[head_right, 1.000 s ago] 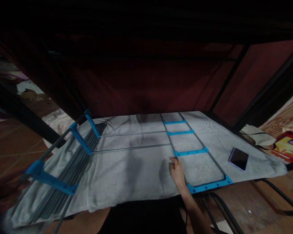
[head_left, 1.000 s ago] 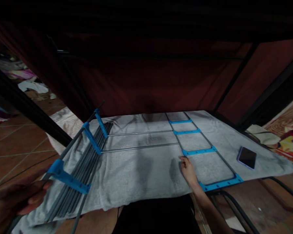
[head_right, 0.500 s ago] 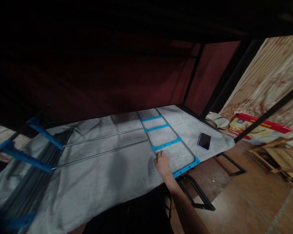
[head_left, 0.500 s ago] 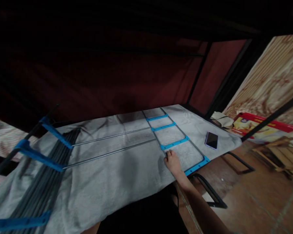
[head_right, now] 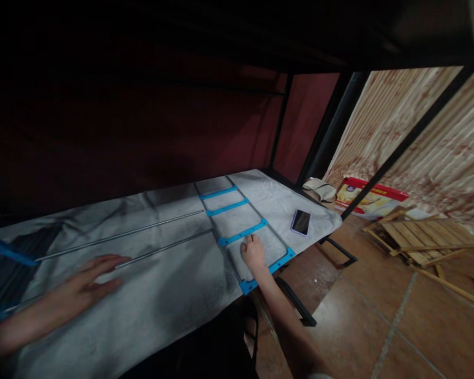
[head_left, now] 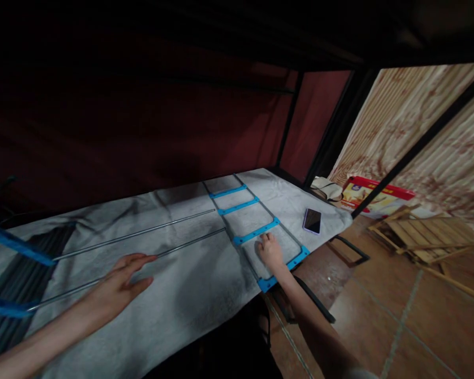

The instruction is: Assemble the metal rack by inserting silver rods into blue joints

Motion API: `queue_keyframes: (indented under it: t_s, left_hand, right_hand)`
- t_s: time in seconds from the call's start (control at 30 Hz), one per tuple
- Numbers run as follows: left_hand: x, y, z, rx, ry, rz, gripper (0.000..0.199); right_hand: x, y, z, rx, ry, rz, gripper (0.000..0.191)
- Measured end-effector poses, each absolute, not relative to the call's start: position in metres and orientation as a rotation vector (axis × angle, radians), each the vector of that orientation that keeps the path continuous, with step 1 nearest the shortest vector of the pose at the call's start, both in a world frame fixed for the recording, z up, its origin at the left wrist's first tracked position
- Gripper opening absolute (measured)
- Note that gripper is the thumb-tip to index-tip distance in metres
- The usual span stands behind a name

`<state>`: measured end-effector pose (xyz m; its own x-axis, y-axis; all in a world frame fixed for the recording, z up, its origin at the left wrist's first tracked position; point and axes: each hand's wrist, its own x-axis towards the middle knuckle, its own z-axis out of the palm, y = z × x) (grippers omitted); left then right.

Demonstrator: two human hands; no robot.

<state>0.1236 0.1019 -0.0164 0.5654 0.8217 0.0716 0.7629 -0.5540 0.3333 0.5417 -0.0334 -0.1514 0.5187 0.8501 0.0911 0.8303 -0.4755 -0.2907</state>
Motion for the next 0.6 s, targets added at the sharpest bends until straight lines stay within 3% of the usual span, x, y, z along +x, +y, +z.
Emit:
queue_keyframes:
  t_s: [0.17, 0.37, 0.6]
  left_hand:
    - [0.204, 0.148, -0.075, 2.621, 1.252, 0.221, 0.053]
    - [0.204, 0.163, -0.148, 2.699, 1.403, 0.252, 0.051]
    - [0.203, 0.181, -0.159, 2.707, 1.485, -0.103, 0.05]
  right_hand:
    - [0.625, -0.032, -0.149, -2.599, -1.13, 0.07, 0.04]
    - [0.671, -0.016, -0.16, -2.589, -1.031, 0.227, 0.037]
    - [0.694, 0.008, -0.159, -2.396, -0.988, 0.495, 0.027]
